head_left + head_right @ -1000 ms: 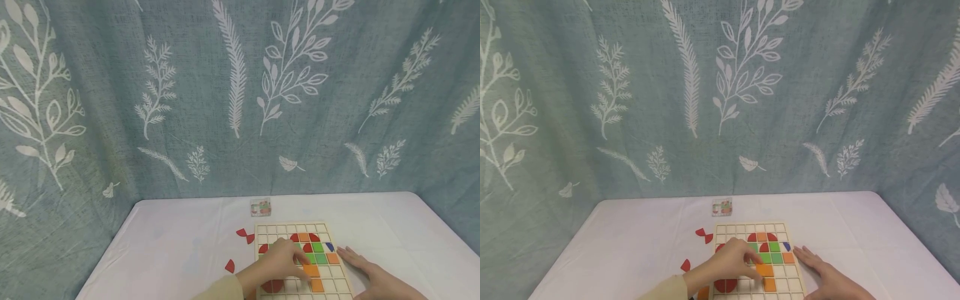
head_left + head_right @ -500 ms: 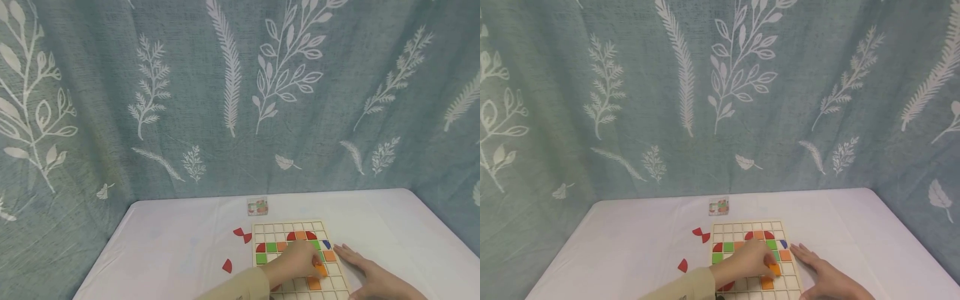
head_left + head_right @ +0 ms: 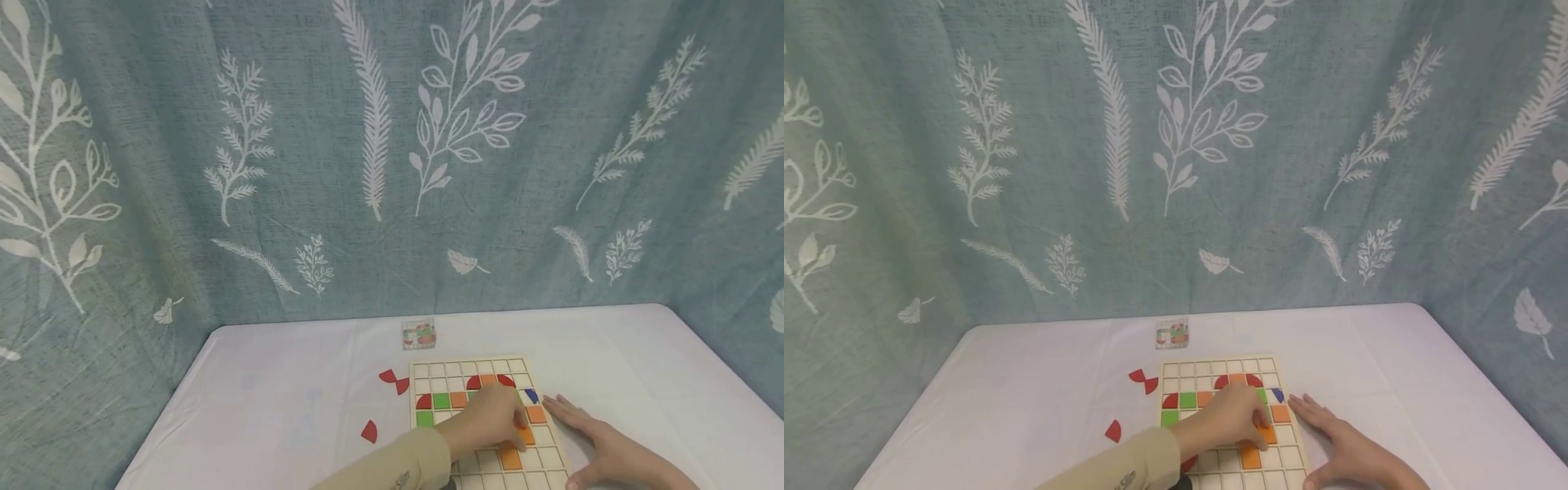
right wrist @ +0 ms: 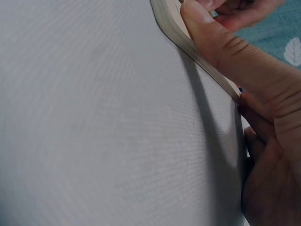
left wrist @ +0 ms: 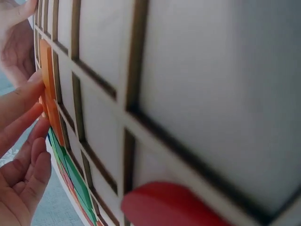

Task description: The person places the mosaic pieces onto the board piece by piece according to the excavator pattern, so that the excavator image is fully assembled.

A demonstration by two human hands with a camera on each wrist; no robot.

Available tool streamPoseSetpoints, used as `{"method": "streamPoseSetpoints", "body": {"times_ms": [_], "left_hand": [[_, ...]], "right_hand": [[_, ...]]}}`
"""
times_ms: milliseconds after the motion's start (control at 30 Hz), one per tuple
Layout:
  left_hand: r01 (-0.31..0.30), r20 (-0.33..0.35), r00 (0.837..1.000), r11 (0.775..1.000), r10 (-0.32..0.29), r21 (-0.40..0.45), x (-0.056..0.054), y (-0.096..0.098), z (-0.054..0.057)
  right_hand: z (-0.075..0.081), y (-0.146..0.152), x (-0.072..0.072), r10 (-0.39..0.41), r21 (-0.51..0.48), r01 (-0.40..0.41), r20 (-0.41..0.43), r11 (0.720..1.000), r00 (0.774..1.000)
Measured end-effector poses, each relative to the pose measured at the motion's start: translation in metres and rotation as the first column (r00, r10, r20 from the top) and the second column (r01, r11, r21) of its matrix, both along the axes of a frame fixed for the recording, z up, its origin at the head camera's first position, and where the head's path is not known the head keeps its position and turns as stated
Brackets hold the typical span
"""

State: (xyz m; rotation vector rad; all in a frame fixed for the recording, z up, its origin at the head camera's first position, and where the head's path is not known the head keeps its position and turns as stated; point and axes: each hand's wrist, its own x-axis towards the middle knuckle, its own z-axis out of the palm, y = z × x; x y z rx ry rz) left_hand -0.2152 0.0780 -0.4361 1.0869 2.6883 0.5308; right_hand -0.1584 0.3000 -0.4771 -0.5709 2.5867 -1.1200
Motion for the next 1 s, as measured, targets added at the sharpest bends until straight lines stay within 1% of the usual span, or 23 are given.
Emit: {"method": "streamPoseSetpoints", "body": {"times_ms": [67,100,200,233,267,333,400,433,567,600,633,700,733,800,867,1000], "left_hand": [[-0.005,-0.002,1.0,1.0,0.005,-0.009,0.0,0.0,0.0],[-0.008,0.008,1.0,1.0,0.008,-0.012,0.001,0.0,0.0],[-0.003,0.085,0.996,1.0,0.003,-0.006,0.0,-0.003,0.002],[0.004,0.128,0.992,1.0,-0.006,0.014,-0.001,-0.005,0.002],[0.005,0.183,0.983,0.999,-0.013,0.044,-0.002,-0.008,0.002],[-0.007,0.294,0.955,0.993,-0.028,0.118,-0.006,-0.014,0.003],[-0.005,0.364,0.929,0.984,-0.061,0.179,-0.011,-0.023,0.004],[-0.004,0.398,0.914,0.976,-0.085,0.218,-0.014,-0.029,0.005],[-0.004,0.484,0.863,0.954,-0.148,0.3,-0.026,-0.058,0.012],[-0.02,0.508,0.847,0.946,-0.156,0.323,-0.028,-0.066,0.014],[-0.047,0.529,0.835,0.938,-0.152,0.344,-0.03,-0.074,0.015],[-0.109,0.559,0.819,0.919,-0.133,0.378,-0.031,-0.091,0.018],[-0.142,0.57,0.813,0.909,-0.119,0.392,-0.031,-0.099,0.019],[-0.191,0.579,0.81,0.89,-0.096,0.414,-0.03,-0.114,0.02],[-0.224,0.577,0.814,0.878,-0.071,0.423,-0.027,-0.129,0.019],[-0.269,0.572,0.82,0.863,-0.027,0.427,-0.019,-0.153,0.015]], "right_hand": [[0.001,-0.001,-0.001,-0.001,-0.013,0.001,0.003,1.0,1.0],[0.001,-0.001,-0.001,0.0,-0.026,0.001,0.008,1.0,1.0],[0.002,-0.001,-0.001,0.005,-0.036,-0.005,0.003,0.999,1.0],[0.003,-0.001,-0.001,0.006,-0.037,-0.006,0.001,0.999,1.0],[0.003,-0.001,-0.001,0.01,-0.039,-0.01,0.004,0.999,1.0],[0.003,-0.001,-0.001,0.017,-0.043,-0.016,0.018,0.999,1.0],[0.002,0.0,0.0,0.014,-0.029,-0.013,0.035,1.0,0.999],[0.002,0.0,0.0,0.016,-0.032,-0.014,0.051,0.999,0.999],[0.002,0.0,0.0,-0.004,-0.031,0.008,0.132,1.0,0.991],[0.002,0.0,0.0,-0.009,-0.021,0.012,0.141,1.0,0.99],[0.002,0.0,0.0,-0.011,-0.033,0.016,0.152,0.999,0.988],[0.002,0.001,0.0,-0.015,-0.04,0.022,0.155,0.999,0.988],[0.002,0.001,0.0,-0.017,-0.04,0.024,0.155,0.999,0.988],[0.002,0.001,0.0,-0.02,-0.037,0.026,0.156,0.999,0.987],[0.003,0.0,-0.001,-0.026,-0.043,0.034,0.178,0.998,0.984],[0.004,-0.005,-0.002,-0.094,-0.012,0.101,0.255,0.995,0.962]]}}
